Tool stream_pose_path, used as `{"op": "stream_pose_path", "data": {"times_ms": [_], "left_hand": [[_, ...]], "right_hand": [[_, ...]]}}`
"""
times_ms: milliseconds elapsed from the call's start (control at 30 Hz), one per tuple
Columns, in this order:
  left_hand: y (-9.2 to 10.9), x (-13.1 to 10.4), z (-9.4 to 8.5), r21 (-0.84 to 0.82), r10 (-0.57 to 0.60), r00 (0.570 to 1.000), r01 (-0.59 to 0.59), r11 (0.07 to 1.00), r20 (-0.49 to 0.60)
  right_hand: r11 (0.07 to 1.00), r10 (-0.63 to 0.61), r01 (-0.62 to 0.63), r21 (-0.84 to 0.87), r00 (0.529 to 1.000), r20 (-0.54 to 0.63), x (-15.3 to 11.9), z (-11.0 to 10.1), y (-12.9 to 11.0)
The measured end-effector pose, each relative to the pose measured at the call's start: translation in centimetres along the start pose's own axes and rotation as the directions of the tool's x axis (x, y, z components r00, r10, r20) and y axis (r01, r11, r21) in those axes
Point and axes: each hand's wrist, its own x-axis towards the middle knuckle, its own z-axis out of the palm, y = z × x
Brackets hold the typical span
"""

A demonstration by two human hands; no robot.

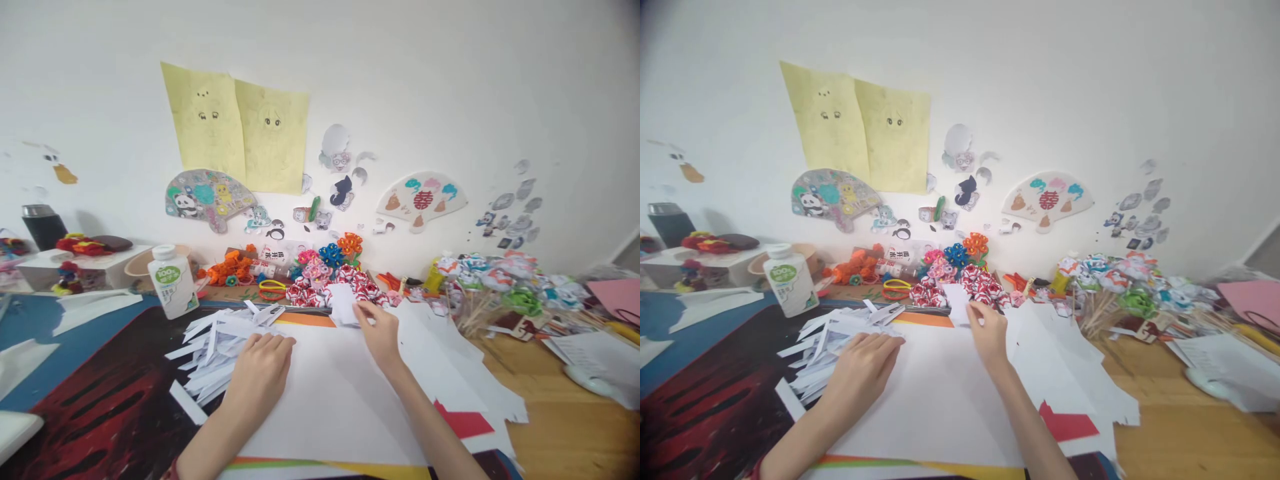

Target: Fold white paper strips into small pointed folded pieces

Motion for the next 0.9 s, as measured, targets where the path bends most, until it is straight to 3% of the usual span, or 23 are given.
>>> {"op": "stream_pose_path", "data": {"times_ms": [133,233,533,633,733,800,900], "left_hand": [[0.4,0.0,0.2,-0.222,-0.105,0.994,0.099,0.970,-0.016],[0.4,0.1,0.2,-0.382,-0.203,0.979,0.181,0.906,-0.019],[0.3,0.2,-0.5,-0.471,-0.290,0.957,0.257,0.844,0.002],[0.1,0.1,-0.2,-0.414,-0.308,0.950,0.260,0.872,-0.052],[0.1,0.0,0.3,-0.241,-0.260,0.952,0.218,0.946,-0.159],[0.3,-0.1,0.6,-0.186,-0.202,0.966,0.172,0.967,-0.158],[0.7,-0.2,0.9,-0.289,-0.185,0.979,0.154,0.945,-0.085]], "right_hand": [[0.981,0.021,-0.044,0.191,0.992,0.123,-2.2,1.5,-4.4],[0.873,0.081,-0.209,0.440,0.953,0.291,-3.3,2.0,-6.6],[0.815,-0.024,-0.307,0.492,0.831,0.556,-3.9,2.2,-7.0],[0.802,-0.010,-0.343,0.489,0.811,0.586,-4.3,2.3,-7.2],[0.803,0.009,-0.345,0.485,0.822,0.570,-4.5,2.4,-7.3],[0.827,0.000,-0.302,0.474,0.844,0.536,-4.5,2.5,-7.3],[0.893,-0.077,-0.150,0.424,0.878,0.472,-4.5,2.5,-7.3]]}}
